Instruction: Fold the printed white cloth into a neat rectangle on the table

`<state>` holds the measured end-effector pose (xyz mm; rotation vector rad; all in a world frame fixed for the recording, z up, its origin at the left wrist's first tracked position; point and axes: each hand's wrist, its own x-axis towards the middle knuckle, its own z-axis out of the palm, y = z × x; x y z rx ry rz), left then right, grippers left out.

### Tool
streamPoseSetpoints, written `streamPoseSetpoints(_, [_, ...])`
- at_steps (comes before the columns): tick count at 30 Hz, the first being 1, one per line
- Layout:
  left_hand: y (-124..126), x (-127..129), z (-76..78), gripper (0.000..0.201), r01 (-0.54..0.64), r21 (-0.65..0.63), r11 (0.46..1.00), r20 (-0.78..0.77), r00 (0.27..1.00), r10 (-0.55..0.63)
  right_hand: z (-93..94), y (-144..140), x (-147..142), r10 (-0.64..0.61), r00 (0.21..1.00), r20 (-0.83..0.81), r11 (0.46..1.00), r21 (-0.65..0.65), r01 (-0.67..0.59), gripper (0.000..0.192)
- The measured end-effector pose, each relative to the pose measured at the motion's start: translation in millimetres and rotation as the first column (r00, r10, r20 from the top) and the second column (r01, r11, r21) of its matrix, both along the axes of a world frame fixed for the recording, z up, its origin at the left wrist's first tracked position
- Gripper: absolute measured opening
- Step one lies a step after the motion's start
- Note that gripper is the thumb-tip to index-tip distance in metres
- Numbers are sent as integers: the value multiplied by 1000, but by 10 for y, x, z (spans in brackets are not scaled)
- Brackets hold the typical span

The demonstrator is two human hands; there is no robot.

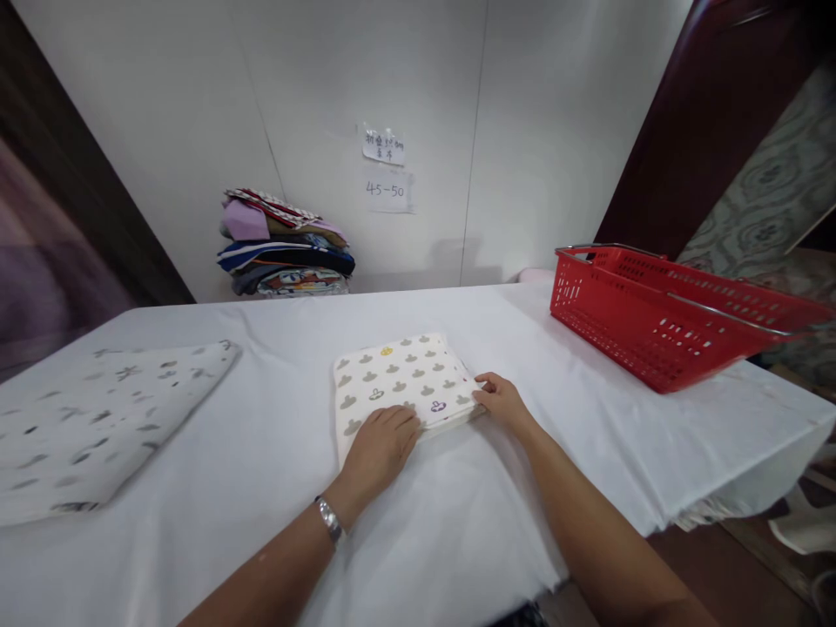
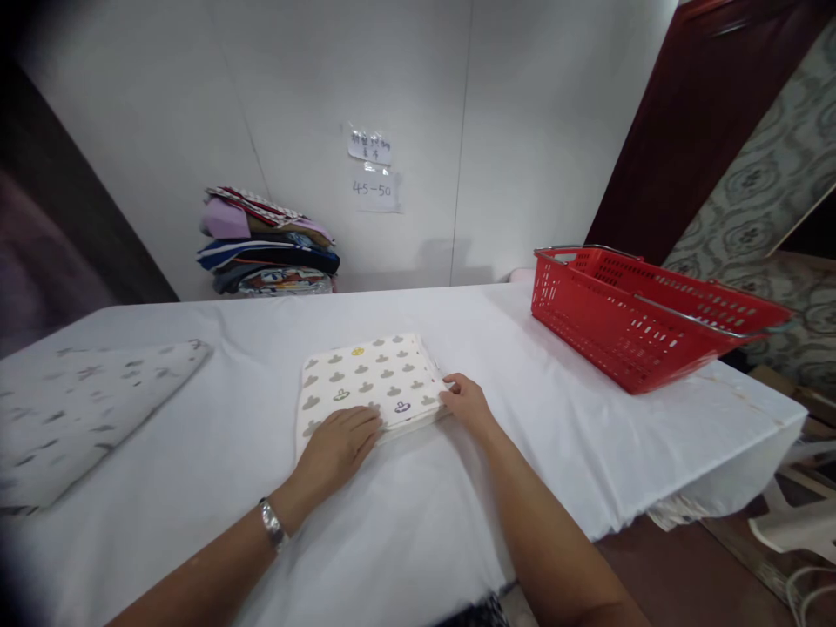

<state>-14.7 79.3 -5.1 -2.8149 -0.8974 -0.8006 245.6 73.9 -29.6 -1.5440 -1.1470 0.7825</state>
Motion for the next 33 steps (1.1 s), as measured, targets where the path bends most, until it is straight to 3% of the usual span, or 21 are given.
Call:
streamPoseSetpoints(8, [-25,-13,39,22,20,-21,1000,-36,999,-21,25,-70,-30,13,1000,10,1000,14,-13,30])
streamPoseSetpoints(14, [-12,8,1,22,0,-20,1000,-51,999,-1,30,-28,-69,0,999,-42,988,156,7,33])
streamPoseSetpoints(18, [-9,20,-5,22,-3,-22,1000,-74,997,1,-46,-19,-21,4,998,62,999,32,-6,32])
streamPoseSetpoints(24, [-31,-22,4,21,18,-29,999,-61,998,-20,-71,-53,38,31,974,226,999,7,-33,30])
streamPoseSetpoints(27, [-48,-62,-19,26,24,-20,1000,-47,999,-25,6,-99,16,7,907,420,998,51,-32,32])
streamPoseSetpoints(29, [-61,-79,-31,27,14,-11,1000,-40,999,-14,80,-145,-41,-44,820,571,983,172,-67,35])
streamPoseSetpoints(31, [-74,-79,-30,27,10,-8,1000,-40,999,-10,145,-190,-132,-60,733,678,944,277,-179,38])
streamPoseSetpoints(33, [-83,-64,-19,25,9,-12,1000,-43,999,-10,180,-221,-234,38,648,760,909,243,-338,39])
